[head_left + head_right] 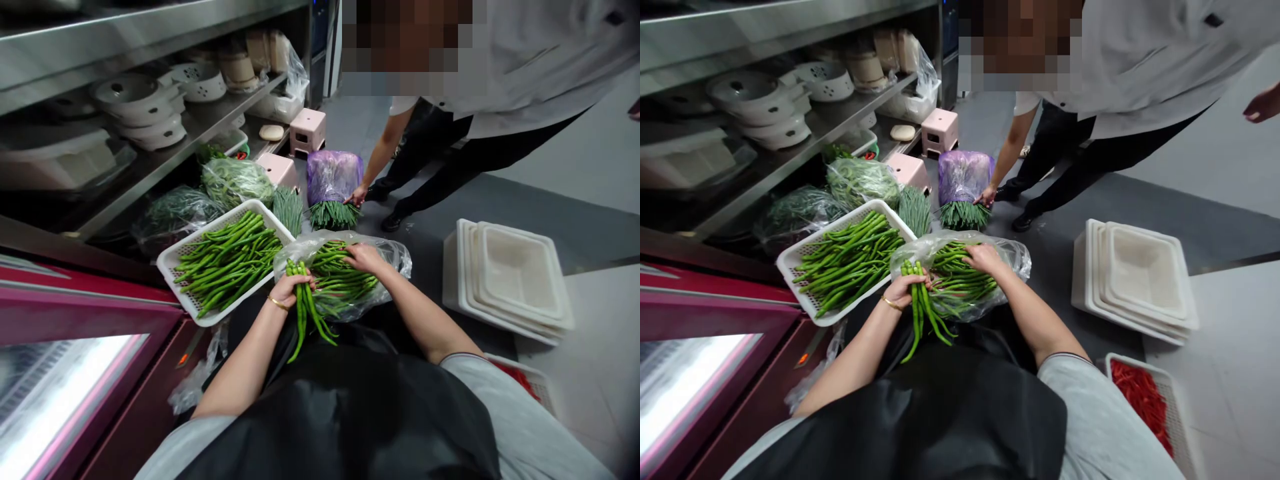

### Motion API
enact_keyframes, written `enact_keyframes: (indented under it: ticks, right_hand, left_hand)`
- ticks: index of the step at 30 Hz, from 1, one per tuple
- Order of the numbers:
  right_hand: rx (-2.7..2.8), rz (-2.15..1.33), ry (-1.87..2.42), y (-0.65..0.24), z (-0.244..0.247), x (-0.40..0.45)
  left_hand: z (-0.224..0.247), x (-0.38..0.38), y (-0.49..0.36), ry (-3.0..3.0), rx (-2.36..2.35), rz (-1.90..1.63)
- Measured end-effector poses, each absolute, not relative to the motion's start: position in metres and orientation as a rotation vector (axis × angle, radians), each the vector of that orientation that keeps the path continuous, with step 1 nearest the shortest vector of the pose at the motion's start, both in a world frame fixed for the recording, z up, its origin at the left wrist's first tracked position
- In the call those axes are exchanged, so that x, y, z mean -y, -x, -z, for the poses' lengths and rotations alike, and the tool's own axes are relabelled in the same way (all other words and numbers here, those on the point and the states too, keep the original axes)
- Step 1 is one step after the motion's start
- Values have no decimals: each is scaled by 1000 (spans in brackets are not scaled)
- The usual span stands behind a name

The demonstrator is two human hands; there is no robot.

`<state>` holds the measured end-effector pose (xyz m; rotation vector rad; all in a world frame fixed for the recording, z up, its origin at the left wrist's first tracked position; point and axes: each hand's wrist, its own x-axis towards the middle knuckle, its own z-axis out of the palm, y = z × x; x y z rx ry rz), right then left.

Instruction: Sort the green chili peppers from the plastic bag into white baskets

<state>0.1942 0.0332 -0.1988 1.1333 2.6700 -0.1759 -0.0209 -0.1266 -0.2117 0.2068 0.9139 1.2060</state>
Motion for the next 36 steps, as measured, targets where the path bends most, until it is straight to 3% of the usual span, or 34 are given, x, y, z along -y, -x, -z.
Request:
enact_keyframes:
  ticks: [12,19,29,36]
  right_hand:
    - [-2382,340,-1362,-215,201,-38]
    - [-2548,233,-1462,-201,188,-42]
    - [-2704,142,-665,-128,214,-4]
    - [-2688,143,-988,-143,159,7]
  left_hand:
    - [207,125,17,-141,-961,-1157]
    - [207,126,18,-169,-962,-1206]
    - [210,125,20,-198,-938,-1206]
    - [207,124,14,-147,-988,-1184]
